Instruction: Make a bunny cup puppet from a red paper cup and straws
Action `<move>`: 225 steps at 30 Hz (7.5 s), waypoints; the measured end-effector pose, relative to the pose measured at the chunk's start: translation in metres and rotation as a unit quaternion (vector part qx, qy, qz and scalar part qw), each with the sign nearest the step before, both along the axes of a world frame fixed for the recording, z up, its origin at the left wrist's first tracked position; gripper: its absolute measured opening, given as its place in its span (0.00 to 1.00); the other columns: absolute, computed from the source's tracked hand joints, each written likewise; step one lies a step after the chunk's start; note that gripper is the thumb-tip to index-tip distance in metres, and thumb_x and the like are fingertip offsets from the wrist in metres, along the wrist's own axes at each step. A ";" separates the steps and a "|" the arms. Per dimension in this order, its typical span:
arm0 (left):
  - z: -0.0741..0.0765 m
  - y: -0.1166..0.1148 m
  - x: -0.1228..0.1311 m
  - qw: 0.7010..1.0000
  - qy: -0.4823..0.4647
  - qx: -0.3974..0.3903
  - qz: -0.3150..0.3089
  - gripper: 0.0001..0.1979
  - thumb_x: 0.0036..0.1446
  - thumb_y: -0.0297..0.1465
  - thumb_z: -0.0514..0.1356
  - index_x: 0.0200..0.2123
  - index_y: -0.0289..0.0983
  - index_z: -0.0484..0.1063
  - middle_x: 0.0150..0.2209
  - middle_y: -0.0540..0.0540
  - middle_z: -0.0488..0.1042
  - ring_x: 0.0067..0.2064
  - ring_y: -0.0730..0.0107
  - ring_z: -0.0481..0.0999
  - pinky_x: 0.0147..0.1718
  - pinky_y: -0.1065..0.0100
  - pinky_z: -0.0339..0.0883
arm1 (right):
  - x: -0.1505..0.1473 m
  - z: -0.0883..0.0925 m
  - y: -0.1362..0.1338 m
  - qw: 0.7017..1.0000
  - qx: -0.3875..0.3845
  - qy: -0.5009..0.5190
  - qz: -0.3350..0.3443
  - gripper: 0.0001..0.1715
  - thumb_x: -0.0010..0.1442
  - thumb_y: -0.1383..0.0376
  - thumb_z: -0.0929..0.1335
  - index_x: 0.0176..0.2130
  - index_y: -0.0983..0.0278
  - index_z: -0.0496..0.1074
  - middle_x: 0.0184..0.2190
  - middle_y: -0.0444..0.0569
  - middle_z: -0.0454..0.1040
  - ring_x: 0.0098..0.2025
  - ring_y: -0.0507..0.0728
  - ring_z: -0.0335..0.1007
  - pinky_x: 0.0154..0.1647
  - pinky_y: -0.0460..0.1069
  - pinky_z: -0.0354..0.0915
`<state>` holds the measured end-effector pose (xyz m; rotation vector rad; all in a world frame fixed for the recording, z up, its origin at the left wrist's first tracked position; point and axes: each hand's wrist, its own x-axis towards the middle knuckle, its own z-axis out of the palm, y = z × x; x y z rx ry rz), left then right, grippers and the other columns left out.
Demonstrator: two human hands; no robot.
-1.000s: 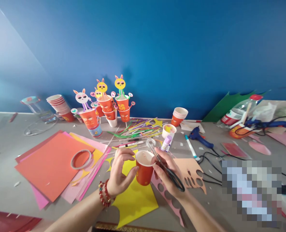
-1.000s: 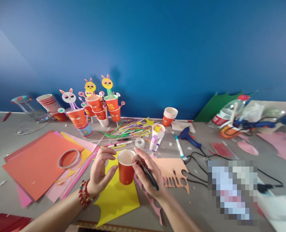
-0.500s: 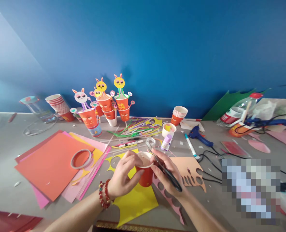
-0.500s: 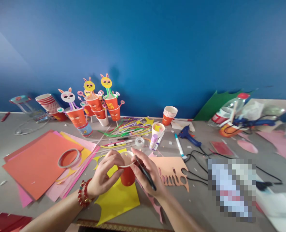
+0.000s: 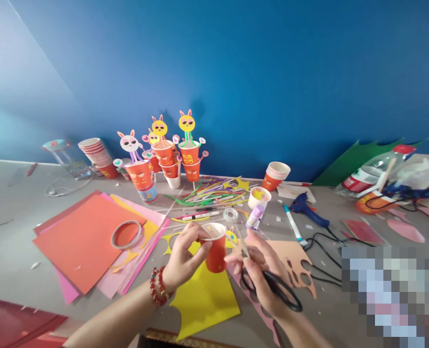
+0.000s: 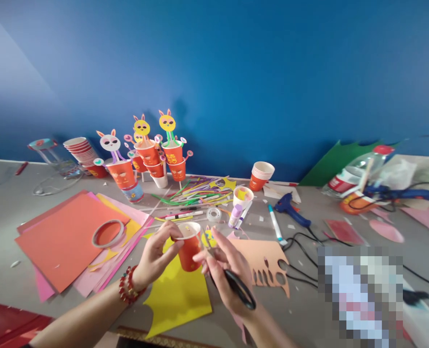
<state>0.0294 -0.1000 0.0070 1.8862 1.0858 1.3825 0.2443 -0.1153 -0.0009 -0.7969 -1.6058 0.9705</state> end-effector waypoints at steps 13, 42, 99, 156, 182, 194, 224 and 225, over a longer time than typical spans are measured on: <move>0.001 0.001 -0.002 0.999 0.007 0.008 0.031 0.05 0.64 0.26 0.57 0.34 0.38 0.68 0.32 0.48 0.69 0.36 0.66 0.67 0.38 0.64 0.63 | -0.011 0.004 -0.005 0.994 -0.091 -0.039 0.045 0.24 0.70 0.62 0.62 0.63 0.56 0.63 0.32 0.44 0.82 0.25 0.51 0.76 0.27 0.44 0.73; 0.001 0.001 -0.002 0.998 0.031 0.041 0.047 0.04 0.64 0.27 0.58 0.35 0.39 0.69 0.32 0.47 0.72 0.37 0.64 0.69 0.38 0.63 0.65 | -0.011 0.006 -0.004 0.992 -0.109 -0.018 0.056 0.26 0.71 0.58 0.61 0.65 0.60 0.62 0.31 0.47 0.82 0.26 0.54 0.77 0.30 0.48 0.74; 0.005 0.007 -0.007 0.970 0.185 0.144 0.069 0.09 0.61 0.21 0.59 0.40 0.40 0.72 0.33 0.50 0.79 0.37 0.65 0.77 0.60 0.47 0.58 | -0.015 0.012 0.005 0.989 -0.129 -0.040 0.060 0.27 0.71 0.59 0.60 0.67 0.59 0.61 0.30 0.46 0.79 0.28 0.55 0.74 0.33 0.49 0.71; -0.008 0.002 0.010 0.996 0.007 0.055 0.073 0.04 0.62 0.25 0.61 0.35 0.39 0.71 0.35 0.46 0.77 0.38 0.65 0.76 0.41 0.65 0.69 | -0.024 0.010 -0.009 0.994 -0.100 -0.048 -0.012 0.24 0.72 0.56 0.60 0.64 0.59 0.61 0.34 0.46 0.80 0.33 0.55 0.75 0.39 0.49 0.71; -0.012 -0.005 0.018 0.955 -0.235 -0.182 0.012 0.09 0.61 0.36 0.64 0.36 0.35 0.75 0.33 0.44 0.81 0.36 0.62 0.80 0.40 0.64 0.73 | -0.023 -0.005 -0.002 0.993 -0.033 -0.116 -0.012 0.25 0.72 0.59 0.60 0.65 0.59 0.62 0.36 0.50 0.79 0.38 0.58 0.79 0.41 0.50 0.73; -0.017 -0.001 0.025 0.821 -0.439 -0.339 -0.135 0.09 0.56 0.34 0.68 0.38 0.35 0.77 0.33 0.45 0.79 0.35 0.68 0.78 0.37 0.66 0.73 | -0.020 -0.005 -0.003 0.992 0.003 -0.127 -0.028 0.25 0.71 0.62 0.61 0.65 0.55 0.62 0.37 0.49 0.79 0.38 0.58 0.79 0.43 0.51 0.74; -0.033 0.011 -0.003 0.973 -0.194 -0.124 -0.002 0.39 0.46 0.45 0.73 0.58 0.37 0.64 0.44 0.39 0.78 0.47 0.52 0.79 0.48 0.54 0.74 | -0.023 0.010 -0.001 0.958 -0.247 0.137 0.038 0.23 0.68 0.57 0.65 0.59 0.63 0.68 0.26 0.46 0.79 0.27 0.54 0.67 0.33 0.48 0.65; -0.033 0.011 -0.004 0.978 -0.173 -0.115 0.007 0.38 0.47 0.44 0.73 0.58 0.37 0.65 0.43 0.39 0.78 0.47 0.51 0.78 0.50 0.52 0.73 | -0.024 0.010 -0.001 0.953 -0.259 0.155 0.038 0.23 0.68 0.58 0.66 0.58 0.64 0.69 0.25 0.46 0.79 0.27 0.54 0.67 0.32 0.48 0.65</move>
